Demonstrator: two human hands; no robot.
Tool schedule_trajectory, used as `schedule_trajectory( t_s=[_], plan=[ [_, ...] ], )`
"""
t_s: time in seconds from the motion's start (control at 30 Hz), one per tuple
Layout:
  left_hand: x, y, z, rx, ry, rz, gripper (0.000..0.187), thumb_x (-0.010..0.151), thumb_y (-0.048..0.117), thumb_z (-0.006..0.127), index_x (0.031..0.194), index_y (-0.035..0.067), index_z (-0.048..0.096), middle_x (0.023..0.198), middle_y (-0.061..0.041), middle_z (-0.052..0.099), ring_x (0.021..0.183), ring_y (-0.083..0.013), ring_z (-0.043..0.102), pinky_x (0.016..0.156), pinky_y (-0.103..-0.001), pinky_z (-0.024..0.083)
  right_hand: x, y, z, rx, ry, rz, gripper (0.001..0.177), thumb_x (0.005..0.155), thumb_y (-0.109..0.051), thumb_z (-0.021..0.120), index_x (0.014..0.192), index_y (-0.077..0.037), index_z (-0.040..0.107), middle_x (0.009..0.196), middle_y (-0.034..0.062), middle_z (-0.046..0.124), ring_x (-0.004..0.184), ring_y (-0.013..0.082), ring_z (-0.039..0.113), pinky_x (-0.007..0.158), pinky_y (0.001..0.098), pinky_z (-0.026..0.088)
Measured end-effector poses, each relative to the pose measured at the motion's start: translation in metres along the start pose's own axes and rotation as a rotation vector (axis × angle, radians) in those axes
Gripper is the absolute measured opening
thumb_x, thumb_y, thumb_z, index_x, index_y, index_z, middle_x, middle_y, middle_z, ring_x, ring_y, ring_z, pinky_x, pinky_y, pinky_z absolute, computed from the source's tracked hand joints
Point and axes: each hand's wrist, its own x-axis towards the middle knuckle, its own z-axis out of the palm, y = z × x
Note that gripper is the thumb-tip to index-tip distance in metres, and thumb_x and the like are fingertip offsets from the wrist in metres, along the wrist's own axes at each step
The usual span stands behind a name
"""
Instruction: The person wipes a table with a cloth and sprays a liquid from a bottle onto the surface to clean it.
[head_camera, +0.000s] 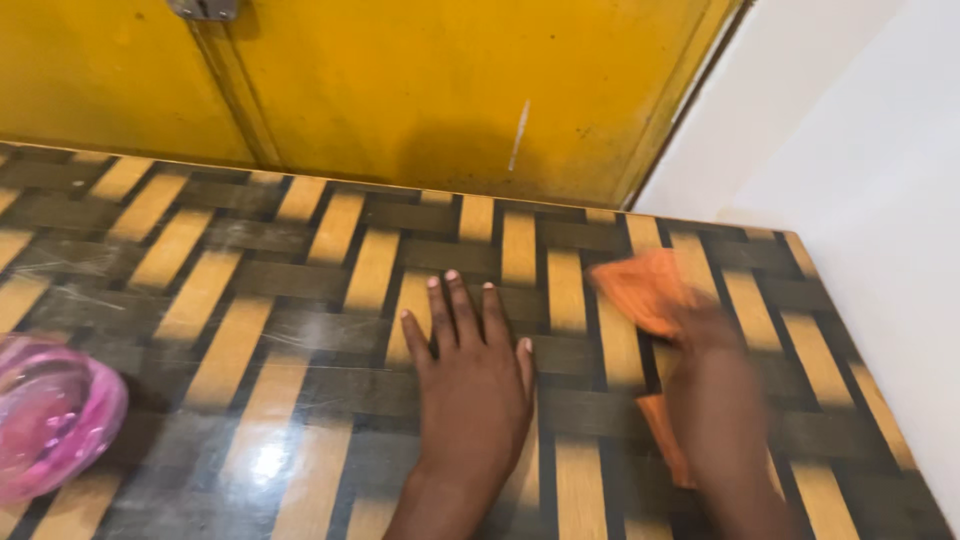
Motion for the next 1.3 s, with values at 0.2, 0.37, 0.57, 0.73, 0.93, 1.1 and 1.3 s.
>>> schedule_trajectory(
  t_s=[0.2,0.37,0.57,0.73,0.93,1.1,1.3],
  plan=[
    [0.001,0.002,0.0,0.022,-0.039,-0.017,0.067,0.097,0.037,0.039,0.152,-0.001,0.034,0.16,-0.033,0.026,0.153,-0.0488,0.012,0.117,-0.071,0.009,0.001,0.059,-0.019,-0.171,0.244,-0.014,0.041,0.094,0.0,0.057,0.135,-0.001,0.062,0.142,0.0268,0.057,0.126,0.0464,0.057,0.101,0.0539,0.049],
    [0.001,0.003,-0.001,0.011,-0.018,-0.008,0.066,0.097,0.035,0.039,0.151,-0.003,0.036,0.159,-0.035,0.027,0.152,-0.0508,0.012,0.116,-0.071,0.009,-0.008,-0.006,-0.015,0.092,-0.092,0.338,0.055,0.093,0.005,0.047,0.144,-0.014,0.06,0.166,0.0085,0.047,0.095,0.0412,0.073,0.08,0.0496,0.06],
    [0.004,0.006,-0.001,0.012,-0.042,-0.027,0.066,0.096,0.035,0.039,0.151,-0.003,0.035,0.158,-0.035,0.027,0.152,-0.0507,0.012,0.116,-0.072,0.007,-0.017,-0.053,-0.008,0.118,-0.129,-0.092,0.063,0.085,0.01,0.048,0.138,-0.019,0.065,0.155,0.0091,0.05,0.125,0.0347,0.06,0.1,0.0428,0.051],
    [0.003,0.006,0.0,-0.004,-0.002,-0.022,0.066,0.096,0.034,0.04,0.15,-0.002,0.037,0.159,-0.034,0.028,0.152,-0.0501,0.013,0.116,-0.071,0.008,-0.015,-0.031,0.001,0.196,-0.085,-0.186,0.062,0.082,0.01,0.049,0.137,-0.015,0.063,0.155,0.0127,0.051,0.131,0.0366,0.056,0.104,0.0447,0.048],
    [0.001,0.004,-0.001,-0.022,-0.003,-0.028,0.066,0.096,0.034,0.043,0.151,-0.002,0.038,0.159,-0.034,0.028,0.152,-0.0504,0.014,0.117,-0.071,0.008,0.003,0.027,-0.017,-0.078,0.145,-0.031,0.054,0.087,0.008,0.053,0.139,-0.006,0.063,0.148,0.0215,0.056,0.13,0.0419,0.058,0.106,0.0487,0.048],
    [0.002,0.005,-0.002,-0.029,-0.012,-0.03,0.066,0.096,0.033,0.045,0.151,-0.002,0.038,0.159,-0.034,0.027,0.152,-0.0516,0.013,0.117,-0.072,0.008,-0.001,0.018,-0.013,-0.179,0.121,-0.037,0.056,0.085,0.01,0.052,0.138,-0.005,0.064,0.149,0.0247,0.056,0.12,0.0446,0.062,0.1,0.0501,0.05],
    [0.004,0.012,-0.007,-0.05,-0.017,-0.015,0.063,0.093,0.03,0.047,0.149,0.003,0.041,0.158,-0.035,0.031,0.15,-0.0569,0.014,0.115,-0.075,0.008,-0.013,-0.033,-0.005,0.031,-0.056,-0.076,0.059,0.084,0.009,0.051,0.139,-0.008,0.063,0.144,0.0227,0.058,0.12,0.0417,0.062,0.099,0.0484,0.051]
  ],
)
